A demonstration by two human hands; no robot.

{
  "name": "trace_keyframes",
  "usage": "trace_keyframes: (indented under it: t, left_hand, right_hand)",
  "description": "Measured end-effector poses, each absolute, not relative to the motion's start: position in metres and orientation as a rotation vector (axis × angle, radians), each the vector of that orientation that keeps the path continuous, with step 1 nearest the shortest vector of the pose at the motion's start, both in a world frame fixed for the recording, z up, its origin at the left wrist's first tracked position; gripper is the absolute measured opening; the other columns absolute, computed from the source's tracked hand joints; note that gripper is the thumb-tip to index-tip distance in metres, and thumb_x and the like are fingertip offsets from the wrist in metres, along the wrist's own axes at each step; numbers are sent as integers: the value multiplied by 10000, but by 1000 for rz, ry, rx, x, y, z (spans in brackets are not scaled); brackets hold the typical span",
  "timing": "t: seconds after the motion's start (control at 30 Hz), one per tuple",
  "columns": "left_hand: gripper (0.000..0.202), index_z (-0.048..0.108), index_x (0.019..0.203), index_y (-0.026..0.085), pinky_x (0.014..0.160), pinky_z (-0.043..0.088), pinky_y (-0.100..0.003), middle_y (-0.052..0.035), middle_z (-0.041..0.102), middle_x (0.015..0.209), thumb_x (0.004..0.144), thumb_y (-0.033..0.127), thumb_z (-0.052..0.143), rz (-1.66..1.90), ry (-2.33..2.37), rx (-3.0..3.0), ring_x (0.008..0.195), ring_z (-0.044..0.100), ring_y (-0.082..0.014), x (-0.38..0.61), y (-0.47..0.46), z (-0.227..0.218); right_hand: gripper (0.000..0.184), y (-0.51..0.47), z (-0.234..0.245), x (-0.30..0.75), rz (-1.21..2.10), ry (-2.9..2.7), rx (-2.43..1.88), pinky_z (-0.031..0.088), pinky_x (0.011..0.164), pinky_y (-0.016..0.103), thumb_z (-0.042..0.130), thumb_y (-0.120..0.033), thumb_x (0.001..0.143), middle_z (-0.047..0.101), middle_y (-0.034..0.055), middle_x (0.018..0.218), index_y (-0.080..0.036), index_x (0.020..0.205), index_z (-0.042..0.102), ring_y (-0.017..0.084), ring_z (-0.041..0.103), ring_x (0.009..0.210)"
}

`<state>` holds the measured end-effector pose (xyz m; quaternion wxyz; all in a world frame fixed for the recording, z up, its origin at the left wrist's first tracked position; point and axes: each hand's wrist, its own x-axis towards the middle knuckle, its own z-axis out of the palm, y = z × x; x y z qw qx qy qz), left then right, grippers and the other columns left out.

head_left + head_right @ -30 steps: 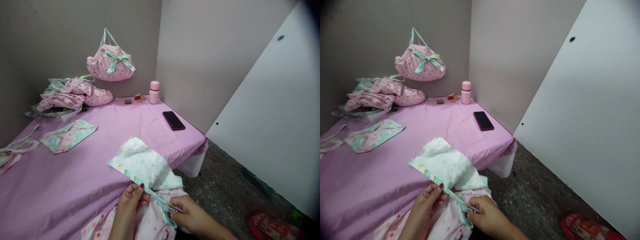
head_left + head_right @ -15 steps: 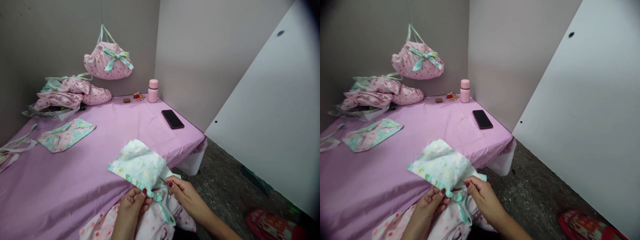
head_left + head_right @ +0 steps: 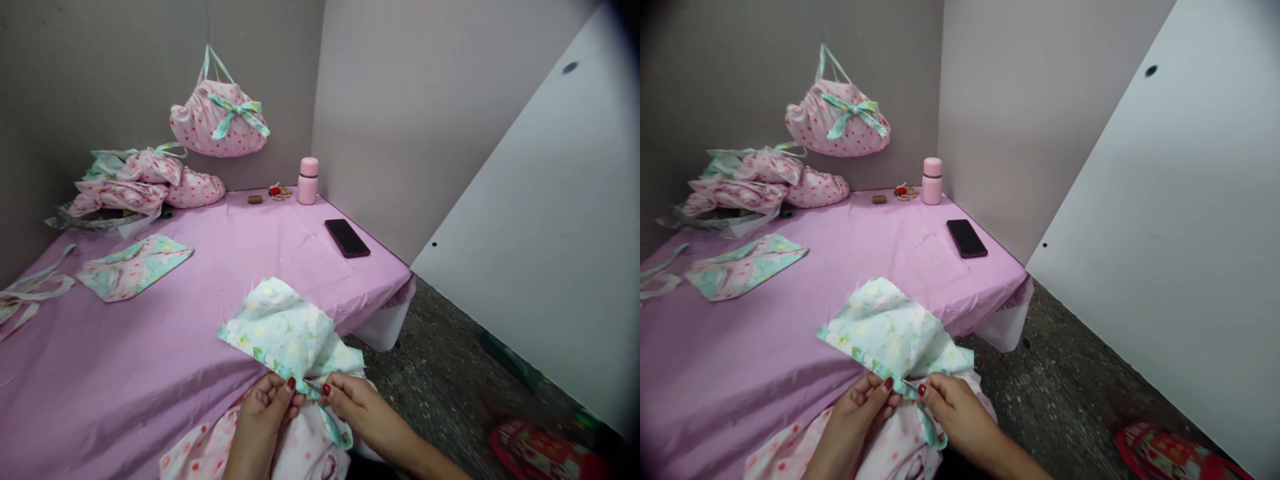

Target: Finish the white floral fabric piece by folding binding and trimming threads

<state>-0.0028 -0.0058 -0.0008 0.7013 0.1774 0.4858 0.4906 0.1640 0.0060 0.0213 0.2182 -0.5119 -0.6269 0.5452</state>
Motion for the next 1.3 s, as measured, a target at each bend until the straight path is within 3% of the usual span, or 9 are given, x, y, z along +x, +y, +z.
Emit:
trace_keyframes:
  t: [0.43,0.77,1.3]
  left_hand:
    - [298,626,652,133,511,419,-152,-24,678,551,549,329,825,1087,1067,422,525,566,-94,-4,-4,0]
    - [283,635,627,126,502,420,-154,-22,668,527,546,320,824,1092,1050,428,505,565,-96,-3,-4,1]
    - [276,638,613,124,483,406,-149,-20,662,519,546,313,827,1101,1050,439,487,543,-85,-3,-3,4]
  right_hand:
    - [336,7,5,146,1681,-1454,-1280,215,460,192,437,-463,868,337,-42,614,-169,705,423,87,268,540]
    - [404,8,7,137,1714,-1378,-1278,223,458,200,432,-563,831,367,-35,609,-184,696,407,97,288,534]
    - [345,6,5,136,1744,-1285,-1220,236,503,203,489,-502,828,368,-27,659,-168,749,453,105,282,583]
